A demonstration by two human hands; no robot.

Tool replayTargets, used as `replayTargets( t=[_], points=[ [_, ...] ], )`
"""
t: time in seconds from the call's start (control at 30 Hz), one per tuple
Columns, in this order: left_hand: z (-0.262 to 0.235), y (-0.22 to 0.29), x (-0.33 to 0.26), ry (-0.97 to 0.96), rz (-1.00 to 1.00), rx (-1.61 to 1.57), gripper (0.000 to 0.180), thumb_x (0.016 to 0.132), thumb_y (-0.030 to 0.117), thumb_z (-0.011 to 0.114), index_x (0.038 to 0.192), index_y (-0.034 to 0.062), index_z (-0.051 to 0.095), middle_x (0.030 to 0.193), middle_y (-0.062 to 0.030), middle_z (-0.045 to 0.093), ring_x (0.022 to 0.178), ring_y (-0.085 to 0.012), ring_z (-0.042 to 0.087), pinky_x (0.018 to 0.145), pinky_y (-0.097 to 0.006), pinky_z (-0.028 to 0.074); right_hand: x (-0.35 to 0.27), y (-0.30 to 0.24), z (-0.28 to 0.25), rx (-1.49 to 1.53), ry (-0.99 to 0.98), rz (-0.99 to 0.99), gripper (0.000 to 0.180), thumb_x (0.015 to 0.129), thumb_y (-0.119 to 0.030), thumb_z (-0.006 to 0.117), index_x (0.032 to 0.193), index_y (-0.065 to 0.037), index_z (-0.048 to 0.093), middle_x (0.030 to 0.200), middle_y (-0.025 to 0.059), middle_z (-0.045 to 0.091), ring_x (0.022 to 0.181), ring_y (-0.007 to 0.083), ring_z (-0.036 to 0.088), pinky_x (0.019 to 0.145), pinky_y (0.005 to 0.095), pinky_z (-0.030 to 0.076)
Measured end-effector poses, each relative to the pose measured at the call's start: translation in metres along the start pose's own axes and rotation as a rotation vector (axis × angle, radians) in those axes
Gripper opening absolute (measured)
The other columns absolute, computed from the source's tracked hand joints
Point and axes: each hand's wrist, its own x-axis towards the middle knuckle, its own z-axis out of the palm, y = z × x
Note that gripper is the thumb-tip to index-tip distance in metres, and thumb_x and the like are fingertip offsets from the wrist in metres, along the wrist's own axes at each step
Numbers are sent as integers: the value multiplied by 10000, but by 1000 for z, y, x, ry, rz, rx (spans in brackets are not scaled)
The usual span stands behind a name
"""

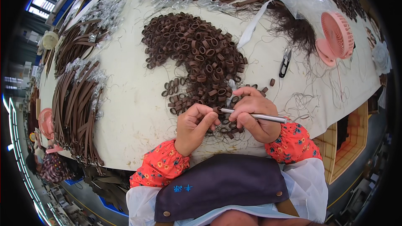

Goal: The person sits at a workbench in a factory setting, using a metal rod tool to thread dark hair strands through small brown cylindrical rings. They repeatedly pick up a ring, insert the tool, and pull the hair through, then place the finished unit back onto the table. The process is repetitive and focused on manual assembly of small components.

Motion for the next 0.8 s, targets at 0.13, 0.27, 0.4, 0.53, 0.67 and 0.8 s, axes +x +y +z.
replayTargets(
  t=[0.13,0.27,0.4,0.53,0.67,0.8],
  points=[
    [-4,2,2,22,-11,2,88,944,70,597,941,10,533,786,-73,638,662,-82,576,594,-213,462,-1,1,1,90,65,13,89,921,-74,548,902,-48,630,640,14,615,580,131,602,961,442,428],
    [-1,7,3,115,44,121,60,932,23,577,953,22,521,771,-51,620,651,-71,561,594,-198,443,-3,-1,-4,206,171,84,140,944,-80,491,908,-31,617,615,4,596,588,107,599,974,443,408],
    [-6,3,3,121,219,512,98,920,-13,552,1001,23,510,753,-16,585,643,-61,535,598,-194,426,-3,-1,-5,196,219,109,178,969,-105,458,918,-26,609,605,-10,578,602,100,603,983,438,395],
    [-10,4,6,56,177,403,124,926,4,532,1043,30,499,732,6,539,638,-54,490,603,-203,400,-3,-1,-4,187,205,112,174,973,-110,461,934,-27,609,616,-8,584,626,103,610,982,433,392],
    [-15,5,9,-3,-3,-217,106,931,39,508,1036,53,494,723,13,508,626,-59,438,620,-229,376,-3,-1,-2,213,206,134,145,970,-113,494,959,-30,612,632,0,598,678,119,626,959,404,409],
    [-11,5,10,-30,-73,-470,102,930,54,510,1028,67,483,724,15,500,627,-65,428,639,-250,381,-3,1,2,73,125,160,101,934,-102,589,1005,-35,613,732,37,636,767,165,648,843,332,479]
  ],
)
